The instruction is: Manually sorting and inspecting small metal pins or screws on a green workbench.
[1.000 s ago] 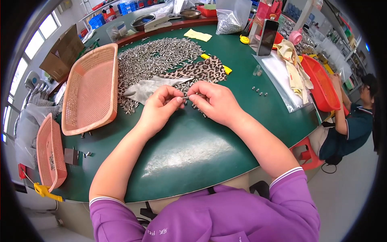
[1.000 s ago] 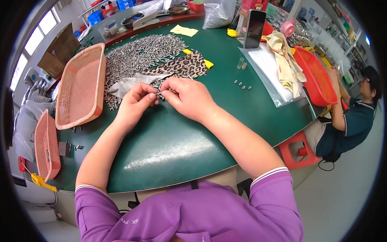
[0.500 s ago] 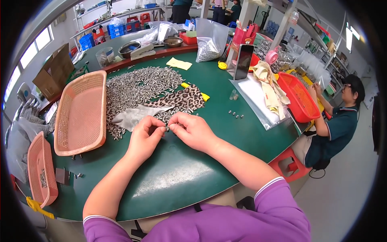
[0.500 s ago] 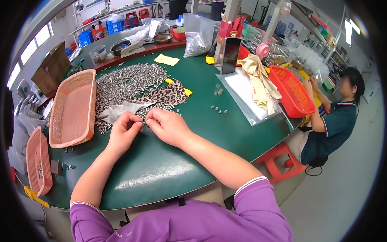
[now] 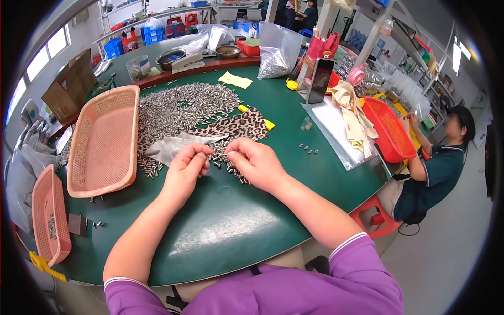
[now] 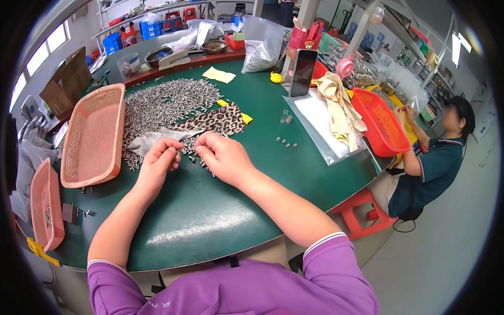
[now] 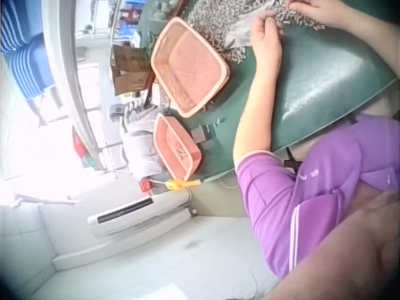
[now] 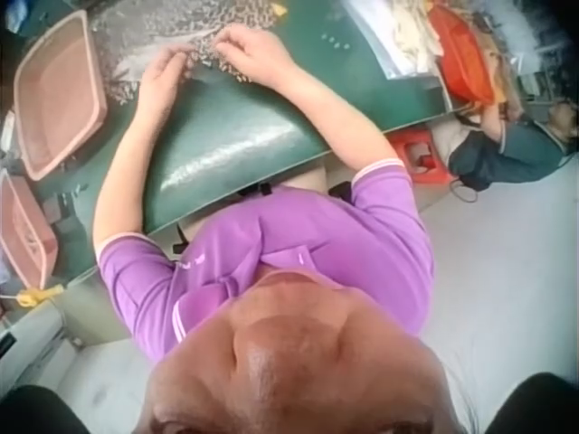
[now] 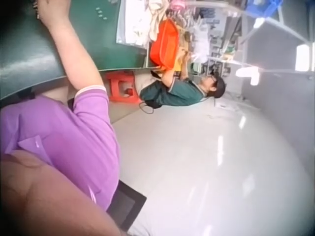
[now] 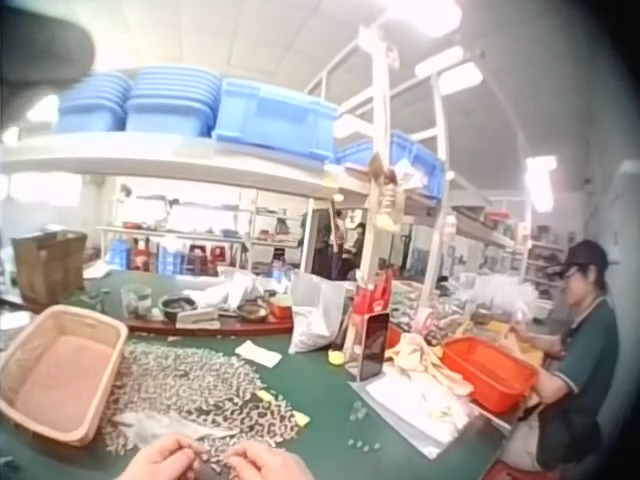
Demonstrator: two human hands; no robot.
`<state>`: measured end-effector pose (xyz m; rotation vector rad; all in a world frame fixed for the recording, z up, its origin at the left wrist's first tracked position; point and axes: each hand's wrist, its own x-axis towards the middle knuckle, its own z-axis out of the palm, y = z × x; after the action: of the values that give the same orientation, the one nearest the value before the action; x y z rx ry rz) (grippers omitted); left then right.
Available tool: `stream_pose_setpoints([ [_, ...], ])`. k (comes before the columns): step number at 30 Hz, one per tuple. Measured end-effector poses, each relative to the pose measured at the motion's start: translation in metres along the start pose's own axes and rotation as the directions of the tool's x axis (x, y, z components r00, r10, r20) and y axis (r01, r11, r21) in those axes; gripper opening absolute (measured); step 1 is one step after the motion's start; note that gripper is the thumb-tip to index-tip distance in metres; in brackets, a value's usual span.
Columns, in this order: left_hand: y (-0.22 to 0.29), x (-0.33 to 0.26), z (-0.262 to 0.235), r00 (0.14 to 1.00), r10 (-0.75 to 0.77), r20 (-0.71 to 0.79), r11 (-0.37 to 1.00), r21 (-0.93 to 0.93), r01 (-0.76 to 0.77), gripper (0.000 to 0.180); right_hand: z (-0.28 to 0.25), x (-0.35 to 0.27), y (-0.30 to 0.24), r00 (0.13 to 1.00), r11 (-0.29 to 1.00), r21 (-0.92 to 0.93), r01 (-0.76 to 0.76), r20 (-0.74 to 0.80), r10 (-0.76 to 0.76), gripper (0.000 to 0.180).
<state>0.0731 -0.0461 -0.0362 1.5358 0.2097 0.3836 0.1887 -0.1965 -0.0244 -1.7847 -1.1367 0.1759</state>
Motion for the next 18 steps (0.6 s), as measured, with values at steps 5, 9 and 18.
stream_pose_setpoints([
  [5,0.002,0.004,-0.006,0.989,-0.149,-0.026,0.941,-0.313,0.133,0.017,-0.002,0.005,0.011,0.991,0.999,0.018,0.032,-0.128,-0.03,0.014],
  [9,-0.004,0.013,-0.013,0.966,-0.246,-0.082,0.882,-0.432,0.188,0.015,-0.004,0.006,0.004,0.993,1.0,0.016,0.02,-0.117,-0.019,0.014],
  [18,-0.016,0.01,0.001,0.894,0.369,0.254,0.536,0.728,-0.428,0.021,0.005,0.005,0.01,0.995,0.998,0.043,0.045,-0.09,-0.041,0.014],
])
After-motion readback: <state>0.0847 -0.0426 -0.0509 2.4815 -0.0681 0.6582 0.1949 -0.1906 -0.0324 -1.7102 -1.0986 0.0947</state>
